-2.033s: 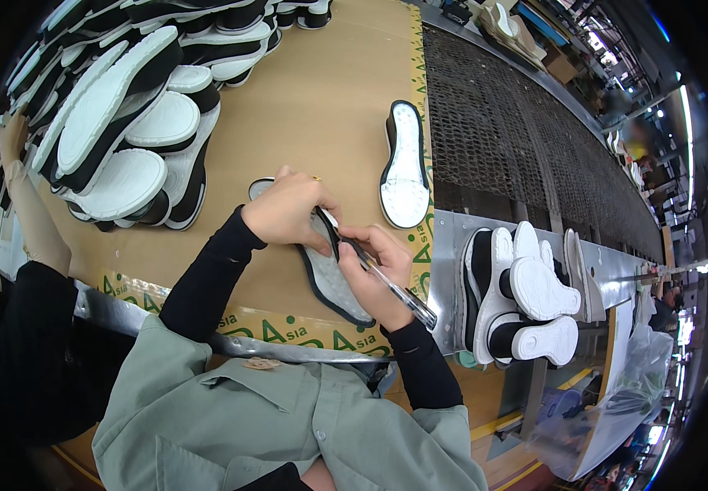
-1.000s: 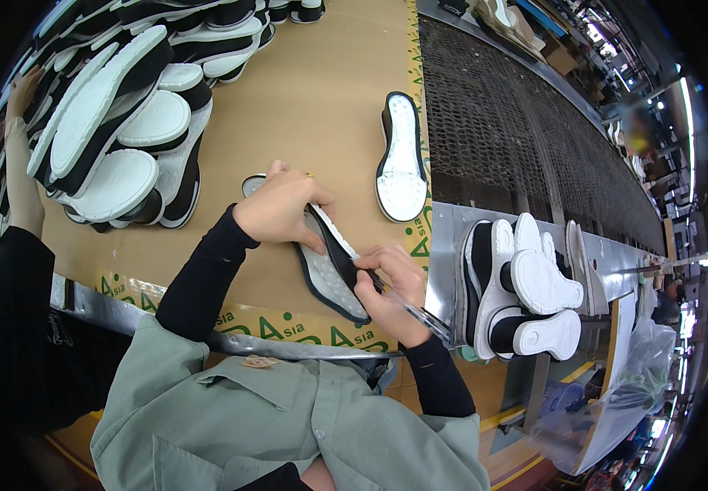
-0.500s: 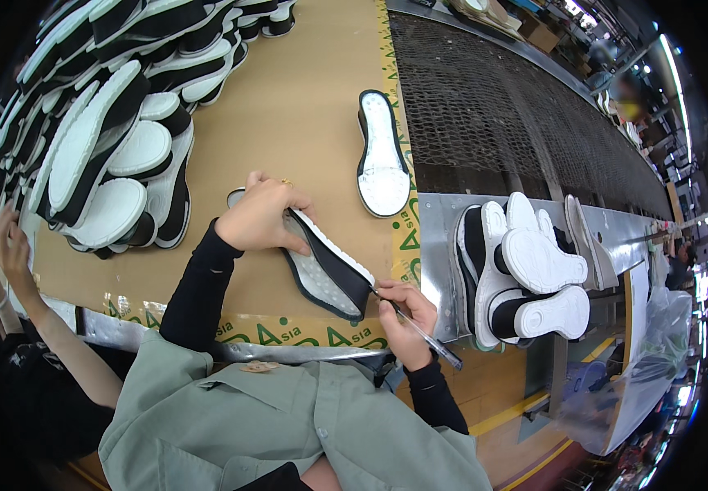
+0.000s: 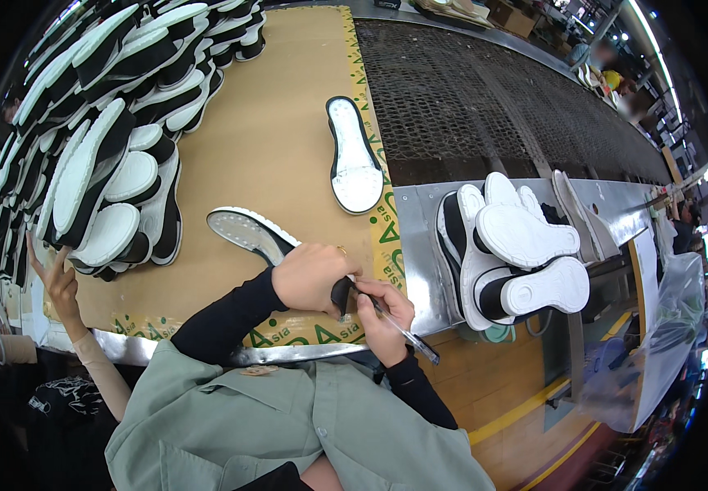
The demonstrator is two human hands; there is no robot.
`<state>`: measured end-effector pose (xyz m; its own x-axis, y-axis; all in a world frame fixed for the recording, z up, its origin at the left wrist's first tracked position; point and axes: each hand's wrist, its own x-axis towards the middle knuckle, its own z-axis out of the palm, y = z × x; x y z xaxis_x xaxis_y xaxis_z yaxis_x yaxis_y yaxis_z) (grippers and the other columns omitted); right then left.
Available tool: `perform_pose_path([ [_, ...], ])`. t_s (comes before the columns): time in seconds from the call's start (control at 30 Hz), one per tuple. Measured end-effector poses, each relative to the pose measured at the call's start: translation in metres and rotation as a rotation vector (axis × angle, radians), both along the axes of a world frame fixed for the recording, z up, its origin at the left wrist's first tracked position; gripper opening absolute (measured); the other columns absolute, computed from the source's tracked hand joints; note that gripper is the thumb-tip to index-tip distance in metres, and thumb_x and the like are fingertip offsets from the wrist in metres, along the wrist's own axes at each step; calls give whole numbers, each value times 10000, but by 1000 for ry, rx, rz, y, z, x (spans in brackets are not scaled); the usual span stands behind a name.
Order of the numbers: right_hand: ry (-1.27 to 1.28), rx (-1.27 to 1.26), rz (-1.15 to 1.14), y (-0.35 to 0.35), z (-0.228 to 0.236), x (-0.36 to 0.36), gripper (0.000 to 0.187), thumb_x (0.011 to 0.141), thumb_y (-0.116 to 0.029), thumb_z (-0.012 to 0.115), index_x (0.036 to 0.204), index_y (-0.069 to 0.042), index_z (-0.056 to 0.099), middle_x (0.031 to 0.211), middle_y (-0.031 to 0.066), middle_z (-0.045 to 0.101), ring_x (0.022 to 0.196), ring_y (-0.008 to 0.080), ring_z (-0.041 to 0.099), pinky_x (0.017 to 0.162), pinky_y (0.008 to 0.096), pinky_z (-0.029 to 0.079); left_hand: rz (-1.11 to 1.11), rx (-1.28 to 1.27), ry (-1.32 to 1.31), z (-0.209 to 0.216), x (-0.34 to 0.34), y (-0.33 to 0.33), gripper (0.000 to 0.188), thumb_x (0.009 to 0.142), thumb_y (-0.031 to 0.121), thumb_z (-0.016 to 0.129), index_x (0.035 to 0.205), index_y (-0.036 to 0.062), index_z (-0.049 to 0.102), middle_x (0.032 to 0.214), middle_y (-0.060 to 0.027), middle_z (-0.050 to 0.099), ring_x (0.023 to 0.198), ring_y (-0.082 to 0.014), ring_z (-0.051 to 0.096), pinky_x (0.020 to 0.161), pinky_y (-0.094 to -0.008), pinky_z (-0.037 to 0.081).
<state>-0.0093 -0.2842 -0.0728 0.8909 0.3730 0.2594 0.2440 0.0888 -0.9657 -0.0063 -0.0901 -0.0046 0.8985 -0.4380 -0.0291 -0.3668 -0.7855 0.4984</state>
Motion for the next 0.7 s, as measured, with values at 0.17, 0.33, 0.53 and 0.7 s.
perform_pose_path([
  [0.17,4,114,-2,8,30,2,160,820,120,565,968,89,618,1048,189,650,1001,241,655,910,330,513,99,-238,-75,29,-9,10,879,529,190,887,1310,92,496,863,-139,698,845,-342,678,740,-408,526],
  [0.33,-192,209,83,11,59,16,124,804,135,542,904,82,593,939,150,623,1015,304,663,905,353,517,129,-549,-99,56,-19,16,970,559,197,908,1376,88,397,931,-149,707,896,-348,676,799,-388,515],
  [0.53,-336,25,118,15,102,16,139,795,92,579,930,72,605,934,184,650,1010,338,667,849,362,534,175,-680,-173,65,-29,17,998,558,147,914,1405,67,392,982,-101,716,942,-273,694,888,-343,503],
  [0.7,-584,-83,16,24,114,16,179,699,104,623,871,53,628,851,184,653,962,328,702,782,352,561,237,-651,-281,69,-35,10,973,580,123,896,1399,49,376,1002,-129,712,960,-312,690,874,-360,509],
])
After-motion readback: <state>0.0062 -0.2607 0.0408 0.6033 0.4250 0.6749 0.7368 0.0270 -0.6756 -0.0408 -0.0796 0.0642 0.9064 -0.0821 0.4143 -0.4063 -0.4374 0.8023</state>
